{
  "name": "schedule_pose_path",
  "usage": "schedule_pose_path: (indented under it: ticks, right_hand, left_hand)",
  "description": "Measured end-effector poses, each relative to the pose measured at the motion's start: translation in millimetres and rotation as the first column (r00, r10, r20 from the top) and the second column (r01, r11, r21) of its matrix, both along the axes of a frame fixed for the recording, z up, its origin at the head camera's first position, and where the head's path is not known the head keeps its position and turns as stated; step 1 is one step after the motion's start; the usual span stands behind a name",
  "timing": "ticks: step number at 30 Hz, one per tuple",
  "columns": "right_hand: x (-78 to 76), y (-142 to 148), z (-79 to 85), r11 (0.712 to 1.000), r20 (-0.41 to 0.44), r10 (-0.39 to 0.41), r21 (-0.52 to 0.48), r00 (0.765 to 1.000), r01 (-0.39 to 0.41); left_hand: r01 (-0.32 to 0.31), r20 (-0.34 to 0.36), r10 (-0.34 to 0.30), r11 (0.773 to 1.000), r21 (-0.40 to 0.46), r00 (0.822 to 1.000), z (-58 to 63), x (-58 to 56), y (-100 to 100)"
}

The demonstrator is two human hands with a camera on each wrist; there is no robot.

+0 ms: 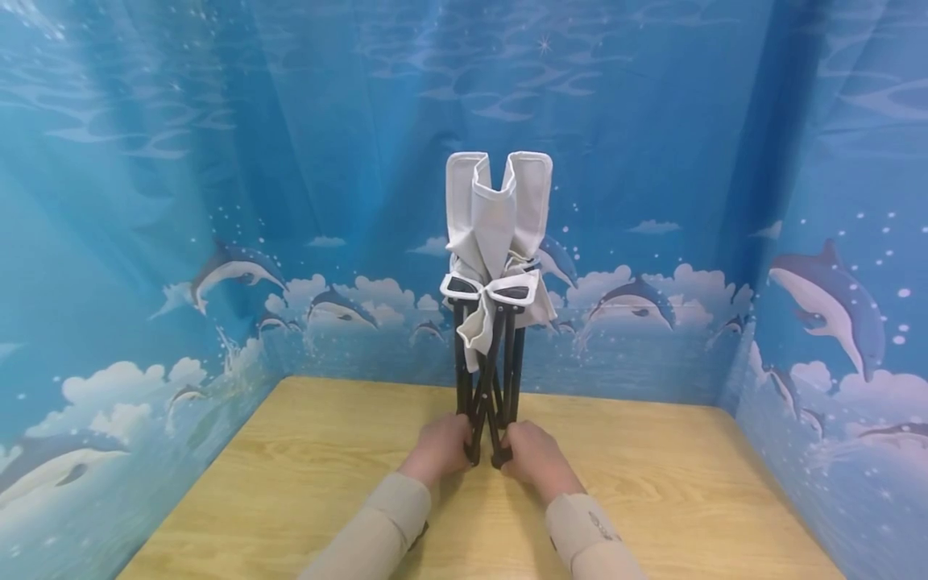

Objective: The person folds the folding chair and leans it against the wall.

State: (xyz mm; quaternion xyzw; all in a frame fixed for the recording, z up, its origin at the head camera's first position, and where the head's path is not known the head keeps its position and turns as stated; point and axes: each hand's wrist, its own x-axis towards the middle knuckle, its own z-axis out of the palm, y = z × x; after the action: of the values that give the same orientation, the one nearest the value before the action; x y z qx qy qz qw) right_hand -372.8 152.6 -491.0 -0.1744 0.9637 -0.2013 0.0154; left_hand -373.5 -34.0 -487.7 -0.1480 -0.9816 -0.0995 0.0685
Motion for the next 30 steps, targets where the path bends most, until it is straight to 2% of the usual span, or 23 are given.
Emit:
schedule_pose_path:
  ticks: [13, 22, 30]
  right_hand:
    - [-5.9, 2, -1.2, 1.0, -0.004, 0.006, -0.017, 1.0, -0.006]
    - [-9.9, 2, -2.3, 1.0, -0.007, 0.001, -0.008, 1.0, -0.001]
    - [-13.5, 2, -4.2, 1.0, -0.017, 0.003, -0.004, 1.0, -0.003]
  left_hand:
    - [0.004, 0.003, -0.004, 1.0, 0.01, 1.0, 2.2, -2.5, 1]
    - [-0.013, 0.051, 0.013, 1.0, 0.008, 0.999, 4.6, -4.9, 1]
    - [-0.019, 0.059, 0.019, 1.0, -0.001, 0.998, 4.1, -9.7, 1]
